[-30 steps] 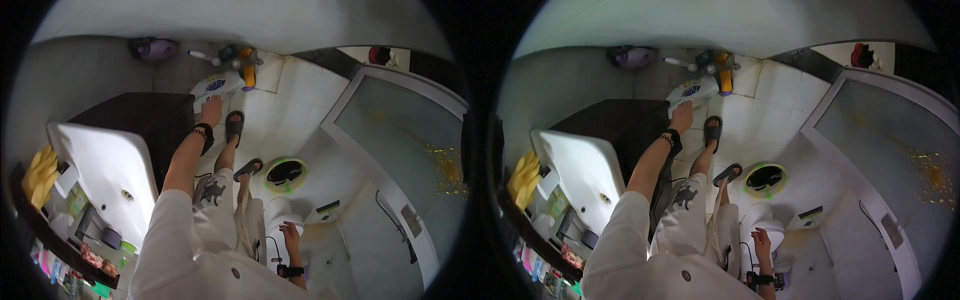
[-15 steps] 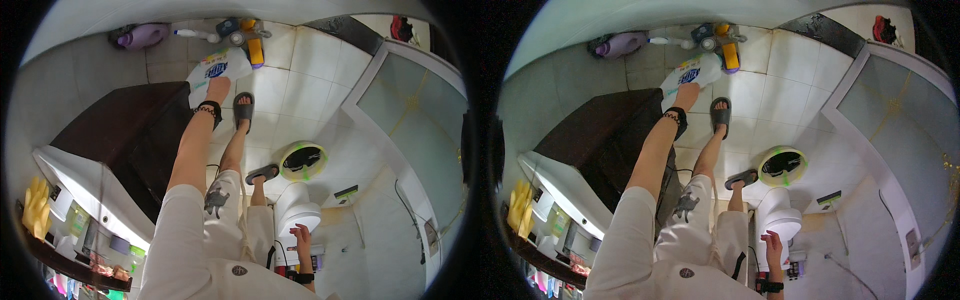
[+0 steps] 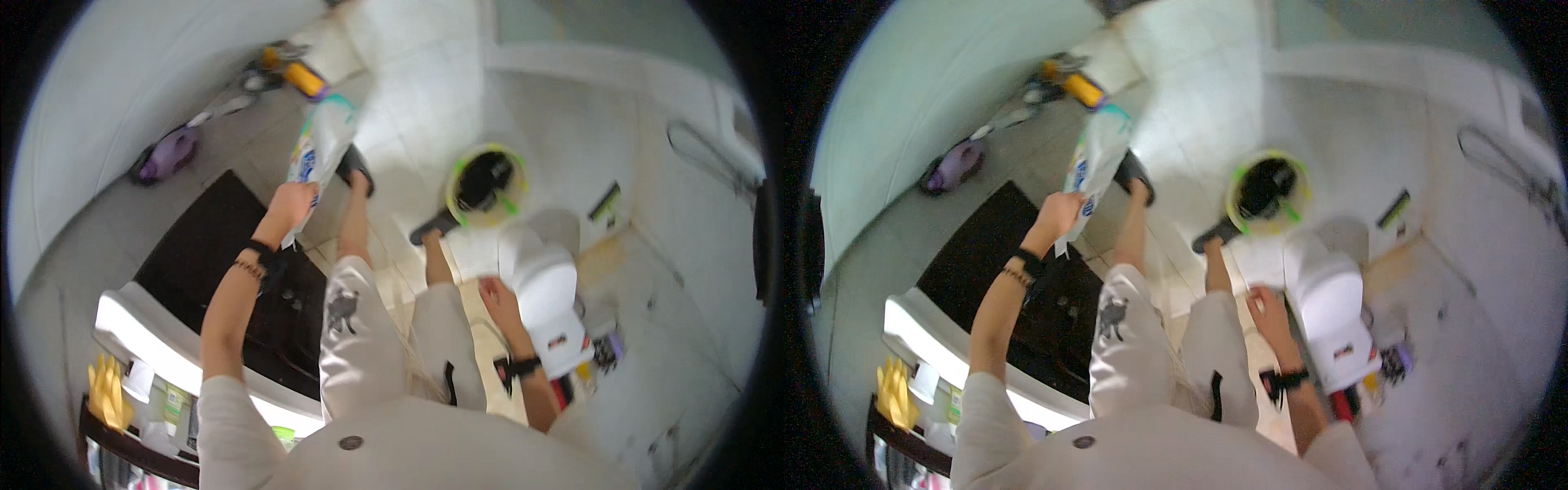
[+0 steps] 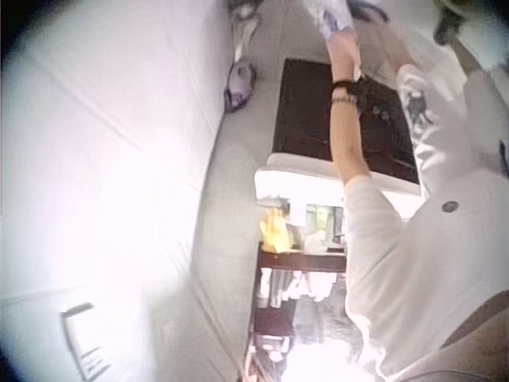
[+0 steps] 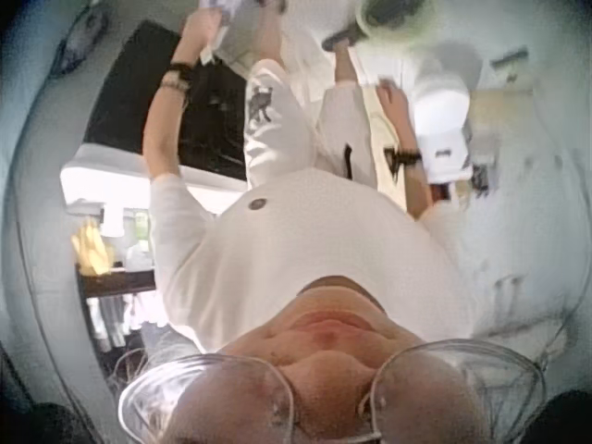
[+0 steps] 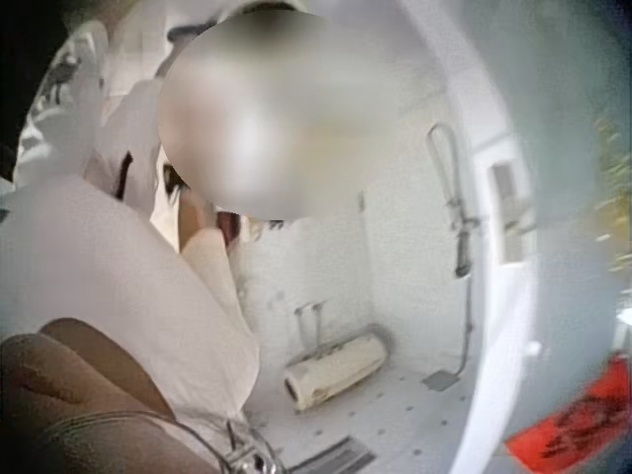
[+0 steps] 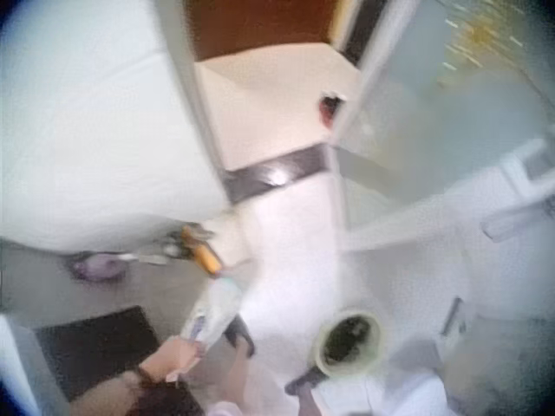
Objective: The person takes a black garment to a bathroom sink, places it in a basin with water and laundry detergent, and washes it by hand before placing the garment on a blue stool.
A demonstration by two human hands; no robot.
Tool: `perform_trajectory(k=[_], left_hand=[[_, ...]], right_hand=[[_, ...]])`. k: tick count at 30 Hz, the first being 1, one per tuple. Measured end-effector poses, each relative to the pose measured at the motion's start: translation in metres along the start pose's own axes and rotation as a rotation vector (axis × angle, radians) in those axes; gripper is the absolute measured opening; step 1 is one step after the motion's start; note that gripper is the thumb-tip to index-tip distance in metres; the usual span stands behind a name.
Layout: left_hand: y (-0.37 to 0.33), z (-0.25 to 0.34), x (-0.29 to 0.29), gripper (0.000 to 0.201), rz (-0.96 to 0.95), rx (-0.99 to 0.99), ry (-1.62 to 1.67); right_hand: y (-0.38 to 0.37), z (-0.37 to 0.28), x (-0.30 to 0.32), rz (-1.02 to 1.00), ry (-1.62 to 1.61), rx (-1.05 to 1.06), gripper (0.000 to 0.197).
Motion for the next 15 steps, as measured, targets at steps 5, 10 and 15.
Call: perform_trajectory(k=[5,10,15], left_hand=[[0.038,0.116,0.016,0.007,0.022,-0.329,-0.071],[0.049,0.235,0.015,0.009,0.033,-0.654,-0.191],[0.056,0.348,0.004,0.009,-0.150,-0.826,-0.354]], right_hand=[[-0.038,0.010,0.012,0.229,0.166,0.246,0.058],[-0.043,0.035,0.040,0.325,0.280,0.378,0.085],[-0.023,0.093,0.037,0.287,0.282,0.396,0.088]])
Point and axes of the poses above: each hand's wrist, its own y-axis away from the middle knuckle, its own x-axis out of the back of the hand, z = x × y, the point moved 5 cm from there along -y, towards the middle knuckle, and after that the axes turned 1 degree about z, right-handed, at the moved point
